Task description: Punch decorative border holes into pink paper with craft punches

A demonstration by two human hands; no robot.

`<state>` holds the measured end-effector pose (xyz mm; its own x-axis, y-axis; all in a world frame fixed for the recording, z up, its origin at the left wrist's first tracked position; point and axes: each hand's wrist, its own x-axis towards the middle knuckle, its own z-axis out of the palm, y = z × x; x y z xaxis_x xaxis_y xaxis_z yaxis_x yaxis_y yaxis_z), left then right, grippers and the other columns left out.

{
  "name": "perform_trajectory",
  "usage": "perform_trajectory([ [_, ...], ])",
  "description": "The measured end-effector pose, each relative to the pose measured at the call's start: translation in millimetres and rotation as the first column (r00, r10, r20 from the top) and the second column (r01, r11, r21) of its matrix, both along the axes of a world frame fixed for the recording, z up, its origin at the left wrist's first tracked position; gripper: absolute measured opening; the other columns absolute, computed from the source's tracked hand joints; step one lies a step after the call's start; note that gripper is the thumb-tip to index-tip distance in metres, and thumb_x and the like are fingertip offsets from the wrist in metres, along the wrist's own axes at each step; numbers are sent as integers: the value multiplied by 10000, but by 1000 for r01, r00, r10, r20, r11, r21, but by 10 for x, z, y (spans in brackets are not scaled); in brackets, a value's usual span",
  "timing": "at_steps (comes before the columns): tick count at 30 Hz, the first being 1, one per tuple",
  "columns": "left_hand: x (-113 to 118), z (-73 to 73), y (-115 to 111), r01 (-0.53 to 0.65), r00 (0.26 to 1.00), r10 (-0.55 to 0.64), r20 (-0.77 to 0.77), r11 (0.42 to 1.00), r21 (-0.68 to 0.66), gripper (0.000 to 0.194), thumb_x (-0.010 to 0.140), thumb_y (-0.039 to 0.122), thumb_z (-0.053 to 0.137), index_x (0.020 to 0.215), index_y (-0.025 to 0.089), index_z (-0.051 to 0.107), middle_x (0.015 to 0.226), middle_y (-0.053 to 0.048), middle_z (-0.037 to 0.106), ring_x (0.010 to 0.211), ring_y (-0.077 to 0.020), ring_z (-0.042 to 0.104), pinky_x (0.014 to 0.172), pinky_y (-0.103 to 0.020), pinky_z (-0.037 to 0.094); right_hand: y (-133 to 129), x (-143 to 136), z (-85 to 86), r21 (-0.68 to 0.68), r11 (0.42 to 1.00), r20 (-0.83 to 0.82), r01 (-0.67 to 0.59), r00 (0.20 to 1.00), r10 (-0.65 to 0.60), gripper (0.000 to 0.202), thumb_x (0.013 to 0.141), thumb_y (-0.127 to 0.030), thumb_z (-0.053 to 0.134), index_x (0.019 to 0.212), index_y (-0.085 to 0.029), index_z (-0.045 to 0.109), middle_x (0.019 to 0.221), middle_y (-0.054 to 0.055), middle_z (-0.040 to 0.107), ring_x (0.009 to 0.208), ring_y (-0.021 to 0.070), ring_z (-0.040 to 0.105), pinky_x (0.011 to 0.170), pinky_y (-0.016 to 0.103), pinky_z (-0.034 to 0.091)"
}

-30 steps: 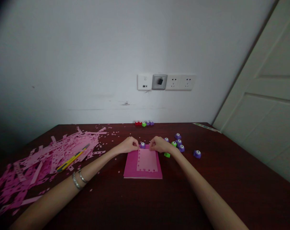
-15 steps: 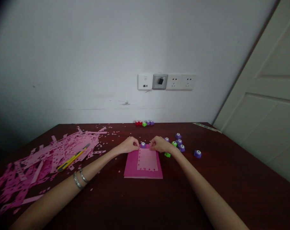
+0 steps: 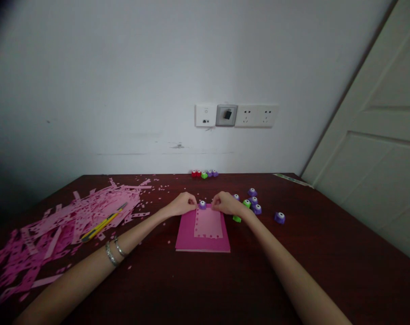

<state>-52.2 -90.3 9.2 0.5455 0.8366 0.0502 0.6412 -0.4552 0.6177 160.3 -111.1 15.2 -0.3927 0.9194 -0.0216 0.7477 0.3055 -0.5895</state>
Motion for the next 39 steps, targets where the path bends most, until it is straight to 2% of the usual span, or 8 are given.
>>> perform_trajectory([
  [13, -13, -36, 29, -5, 998, 6, 70, 1000, -4, 141, 688, 224, 567, 664, 125, 664, 644, -28, 628, 603, -112, 530, 562, -221, 375, 27, 9, -41, 76, 997, 6, 15, 1000, -15, 179, 693, -229, 537, 737, -136, 684, 693, 55, 674, 642, 160, 600, 557, 230, 408],
  [33, -12, -34, 49, -25, 995, 25, 99, 1000, -9, 138, 675, 223, 570, 671, 117, 657, 621, -19, 619, 573, -105, 530, 537, -211, 373, 0, -19, -26, 98, 994, 26, 37, 999, -40, 153, 692, -209, 536, 721, -138, 668, 679, 48, 667, 619, 155, 592, 535, 222, 390],
  [36, -22, -60, 75, -45, 993, 46, 105, 999, -11, 164, 686, 245, 558, 697, 117, 659, 628, -21, 624, 566, -109, 530, 528, -212, 373, -45, -54, 28, 126, 988, 105, 92, 989, -105, 153, 712, -226, 529, 710, -147, 660, 701, 59, 670, 648, 167, 601, 545, 231, 383],
  [39, -41, -81, 100, -55, 992, 54, 113, 998, 6, 201, 700, 286, 556, 704, 114, 659, 641, -30, 628, 577, -115, 535, 530, -213, 373, -90, -89, 89, 195, 952, 201, 235, 941, -273, 169, 739, -257, 528, 732, -152, 659, 762, 92, 673, 720, 207, 617, 562, 252, 377],
])
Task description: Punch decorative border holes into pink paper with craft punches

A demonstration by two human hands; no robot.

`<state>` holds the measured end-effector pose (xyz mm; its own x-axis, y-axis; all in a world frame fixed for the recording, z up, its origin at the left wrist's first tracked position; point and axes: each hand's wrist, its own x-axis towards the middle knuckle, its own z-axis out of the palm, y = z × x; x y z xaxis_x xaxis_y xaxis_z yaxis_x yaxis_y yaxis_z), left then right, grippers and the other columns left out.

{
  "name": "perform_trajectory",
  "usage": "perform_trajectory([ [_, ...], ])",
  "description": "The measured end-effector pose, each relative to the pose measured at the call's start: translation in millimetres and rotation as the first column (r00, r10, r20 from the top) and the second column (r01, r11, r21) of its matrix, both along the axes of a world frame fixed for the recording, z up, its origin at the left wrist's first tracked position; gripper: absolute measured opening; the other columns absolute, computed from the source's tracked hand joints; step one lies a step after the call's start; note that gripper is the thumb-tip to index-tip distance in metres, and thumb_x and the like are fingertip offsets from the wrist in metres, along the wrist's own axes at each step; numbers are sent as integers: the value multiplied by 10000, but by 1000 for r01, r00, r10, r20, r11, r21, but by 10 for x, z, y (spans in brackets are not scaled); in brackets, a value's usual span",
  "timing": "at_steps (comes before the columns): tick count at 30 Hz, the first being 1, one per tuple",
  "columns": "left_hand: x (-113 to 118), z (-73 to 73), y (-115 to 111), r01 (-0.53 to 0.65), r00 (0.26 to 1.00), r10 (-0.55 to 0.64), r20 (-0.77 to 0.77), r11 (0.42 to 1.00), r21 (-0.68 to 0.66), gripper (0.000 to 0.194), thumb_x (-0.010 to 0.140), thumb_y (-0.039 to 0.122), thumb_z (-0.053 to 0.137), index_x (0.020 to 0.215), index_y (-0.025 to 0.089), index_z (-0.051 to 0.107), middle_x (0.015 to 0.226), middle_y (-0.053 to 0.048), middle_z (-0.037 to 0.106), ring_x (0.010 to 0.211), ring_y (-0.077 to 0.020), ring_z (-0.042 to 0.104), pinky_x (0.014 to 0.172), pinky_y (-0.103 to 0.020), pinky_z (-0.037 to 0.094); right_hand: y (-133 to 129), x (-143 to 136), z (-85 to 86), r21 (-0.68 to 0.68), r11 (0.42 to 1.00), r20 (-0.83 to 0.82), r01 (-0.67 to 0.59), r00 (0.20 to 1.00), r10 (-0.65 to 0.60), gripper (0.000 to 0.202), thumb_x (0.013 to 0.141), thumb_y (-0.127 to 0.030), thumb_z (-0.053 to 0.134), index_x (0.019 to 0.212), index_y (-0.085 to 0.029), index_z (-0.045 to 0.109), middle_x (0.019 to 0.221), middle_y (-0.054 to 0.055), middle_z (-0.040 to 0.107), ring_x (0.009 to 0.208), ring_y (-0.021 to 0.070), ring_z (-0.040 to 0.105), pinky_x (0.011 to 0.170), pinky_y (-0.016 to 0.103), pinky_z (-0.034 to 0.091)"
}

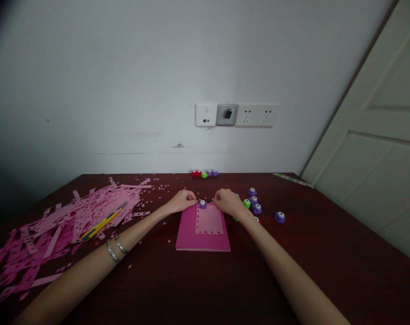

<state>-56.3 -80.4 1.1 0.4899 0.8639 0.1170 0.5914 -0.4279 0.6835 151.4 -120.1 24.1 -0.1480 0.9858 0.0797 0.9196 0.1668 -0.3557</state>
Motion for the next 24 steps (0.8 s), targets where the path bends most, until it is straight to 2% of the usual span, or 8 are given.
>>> perform_trajectory([
  [3, -27, 34, 9, -1, 1000, 1, 7, 1000, 9, 226, 712, 313, 552, 707, 112, 655, 646, -35, 631, 590, -120, 542, 535, -215, 372, -25, -23, 62, 65, 989, 61, 129, 989, -133, 167, 744, -248, 527, 760, -153, 663, 810, 118, 666, 757, 235, 620, 573, 267, 380],
  [5, -43, 97, 10, 1, 1000, -2, 21, 1000, 5, 227, 713, 314, 553, 705, 111, 654, 639, -34, 629, 593, -120, 539, 538, -215, 369, -35, -47, 111, 63, 990, 27, 123, 992, -125, 157, 740, -237, 533, 738, -146, 661, 764, 113, 661, 722, 218, 620, 563, 256, 384],
  [7, -52, 179, 16, 8, 999, -8, 47, 1000, -5, 232, 708, 323, 565, 690, 109, 653, 620, -27, 618, 581, -112, 525, 538, -213, 361, -47, -87, 165, -15, 996, -75, 86, 993, -87, 163, 745, -250, 538, 700, -137, 648, 661, 88, 645, 610, 174, 603, 519, 235, 382],
  [10, -42, 292, 36, 26, 997, -23, 72, 999, -45, 265, 696, 363, 584, 642, 110, 641, 569, -11, 584, 521, -89, 474, 502, -210, 331, -64, -169, 230, -191, 981, -259, 22, 963, -72, 231, 776, -296, 518, 633, -132, 597, 525, 38, 585, 398, 98, 491, 404, 208, 338],
  [14, 6, 377, 70, 36, 997, -23, 76, 984, -173, 270, 676, 380, 605, 597, 122, 599, 518, 12, 530, 437, -61, 401, 428, -203, 280, -34, -222, 221, -329, 942, -427, -73, 901, -79, 301, 797, -305, 492, 544, -143, 519, 424, -11, 500, 313, 54, 377, 329, 184, 274],
  [17, 49, 414, 91, 82, 995, -61, 74, 939, -335, 235, 658, 347, 626, 593, 127, 575, 508, 19, 510, 419, -53, 388, 407, -196, 270, 28, -198, 163, -375, 916, -509, -142, 857, -76, 300, 782, -313, 509, 532, -147, 505, 390, -40, 452, 301, 40, 331, 309, 173, 231],
  [20, 85, 445, 116, 123, 992, -121, 34, 865, -486, 206, 652, 302, 633, 581, 121, 566, 489, 19, 494, 394, -41, 357, 388, -194, 233, 76, -174, 116, -432, 882, -543, -186, 835, -90, 290, 766, -309, 525, 528, -145, 503, 383, -52, 429, 298, 28, 293, 300, 168, 179],
  [24, 116, 477, 159, 170, 984, -167, 63, 772, -612, 188, 649, 273, 640, 586, 113, 562, 493, 20, 484, 377, -25, 313, 372, -194, 170, 79, -200, 112, -518, 828, -539, -213, 833, -123, 282, 753, -287, 530, 514, -142, 493, 380, -57, 413, 299, 19, 286, 301, 161, 157],
])
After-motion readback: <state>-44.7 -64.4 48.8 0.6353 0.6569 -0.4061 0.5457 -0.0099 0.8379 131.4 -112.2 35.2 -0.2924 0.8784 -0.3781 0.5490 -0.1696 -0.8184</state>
